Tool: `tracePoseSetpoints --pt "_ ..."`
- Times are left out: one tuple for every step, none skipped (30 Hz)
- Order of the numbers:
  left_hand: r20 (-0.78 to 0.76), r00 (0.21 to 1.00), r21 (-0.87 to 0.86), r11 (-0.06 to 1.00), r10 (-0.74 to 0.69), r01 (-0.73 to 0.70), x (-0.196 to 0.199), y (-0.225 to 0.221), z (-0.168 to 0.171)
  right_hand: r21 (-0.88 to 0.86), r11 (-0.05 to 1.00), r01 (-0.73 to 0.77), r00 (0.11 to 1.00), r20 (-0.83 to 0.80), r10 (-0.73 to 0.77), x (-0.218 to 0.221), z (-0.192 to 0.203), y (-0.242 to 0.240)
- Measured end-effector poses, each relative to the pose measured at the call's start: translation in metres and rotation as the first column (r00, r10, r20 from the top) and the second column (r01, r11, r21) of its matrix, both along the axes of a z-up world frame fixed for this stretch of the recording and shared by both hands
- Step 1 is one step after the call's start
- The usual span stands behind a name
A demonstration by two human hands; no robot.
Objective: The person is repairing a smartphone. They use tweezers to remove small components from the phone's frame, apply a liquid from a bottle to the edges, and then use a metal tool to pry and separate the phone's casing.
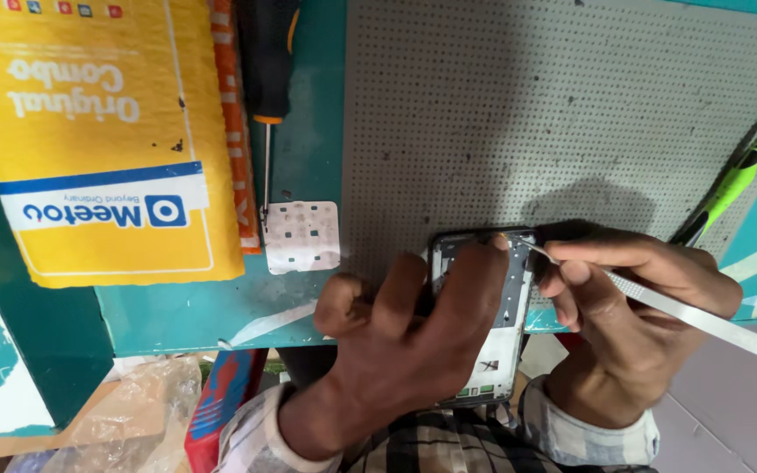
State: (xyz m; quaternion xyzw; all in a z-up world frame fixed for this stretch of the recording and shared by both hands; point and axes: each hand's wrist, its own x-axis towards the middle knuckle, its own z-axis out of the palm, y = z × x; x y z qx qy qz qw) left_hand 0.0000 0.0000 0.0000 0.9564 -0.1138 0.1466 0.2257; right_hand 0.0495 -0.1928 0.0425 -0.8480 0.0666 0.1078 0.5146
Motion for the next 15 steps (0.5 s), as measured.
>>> tracePoseSetpoints --pt "0.003 1.000 -0.001 1.000 0.003 -0.003 0.0000 -0.0001 -0.0002 -0.013 1.000 0.005 1.000 -0.002 -0.005 -0.0013 -0.0001 0.0003" --pt "0.005 1.000 -0.002 1.000 0.006 -0.006 0.0000 -0.0002 -0.0002 -0.027 1.000 0.009 1.000 -0.005 -0.009 -0.0024 0.0000 0.0006" --pt "0.010 1.000 -0.002 1.000 0.010 -0.010 0.0003 -0.0001 -0.0003 -0.040 0.999 0.012 1.000 -0.005 -0.013 -0.0028 0.0001 0.0009" --pt "0.009 1.000 -0.003 1.000 0.010 -0.010 0.0003 0.0000 -0.0001 -0.033 0.999 0.015 1.000 -0.008 -0.015 -0.0030 0.0006 0.0012" --pt "0.009 1.000 -0.002 1.000 0.010 -0.010 0.0003 0.0001 0.0001 -0.025 1.000 0.017 1.000 -0.010 -0.017 -0.0031 0.0010 0.0016" --pt "0.008 1.000 -0.001 1.000 0.011 -0.011 0.0003 0.0001 0.0003 -0.017 1.000 0.020 1.000 -0.012 -0.020 -0.0029 0.0011 0.0018" --pt "0.009 1.000 0.002 1.000 0.013 -0.013 0.0001 0.0001 0.0002 -0.003 1.000 0.022 1.000 -0.011 -0.022 -0.0028 0.0009 0.0021" --pt "0.009 1.000 0.006 1.000 0.015 -0.015 -0.0001 -0.0002 -0.0001 0.011 1.000 0.024 1.000 -0.010 -0.024 -0.0025 0.0003 0.0021" --pt "0.009 1.000 0.008 1.000 0.016 -0.016 -0.0002 -0.0006 -0.0004 0.021 1.000 0.017 1.000 -0.008 -0.017 -0.0021 0.0002 0.0018" --pt "0.010 1.000 0.005 1.000 0.020 -0.020 -0.0003 -0.0011 -0.0007 0.031 0.999 0.010 1.000 -0.006 -0.010 -0.0014 0.0000 0.0010" --pt "0.011 1.000 0.002 1.000 0.023 -0.023 -0.0002 -0.0017 -0.0011 0.038 0.999 -0.005 1.000 -0.001 0.006 -0.0001 0.0003 -0.0004" --pt "0.012 1.000 -0.002 1.000 0.026 -0.026 -0.0001 -0.0021 -0.0013 0.045 0.999 -0.021 1.000 0.003 0.021 0.0005 0.0005 -0.0015" --pt "0.012 1.000 -0.006 1.000 0.024 -0.024 -0.0001 -0.0023 -0.0013 0.039 0.999 -0.016 1.000 -0.003 0.016 0.0001 0.0007 -0.0020" --pt "0.012 1.000 -0.011 1.000 0.023 -0.022 -0.0003 -0.0019 -0.0010 0.033 0.999 -0.011 1.000 -0.009 0.012 -0.0008 0.0011 -0.0020" --pt "0.012 1.000 -0.013 1.000 0.025 -0.025 0.0000 -0.0016 -0.0008 0.030 0.999 -0.010 1.000 -0.014 0.011 -0.0008 0.0009 -0.0017"
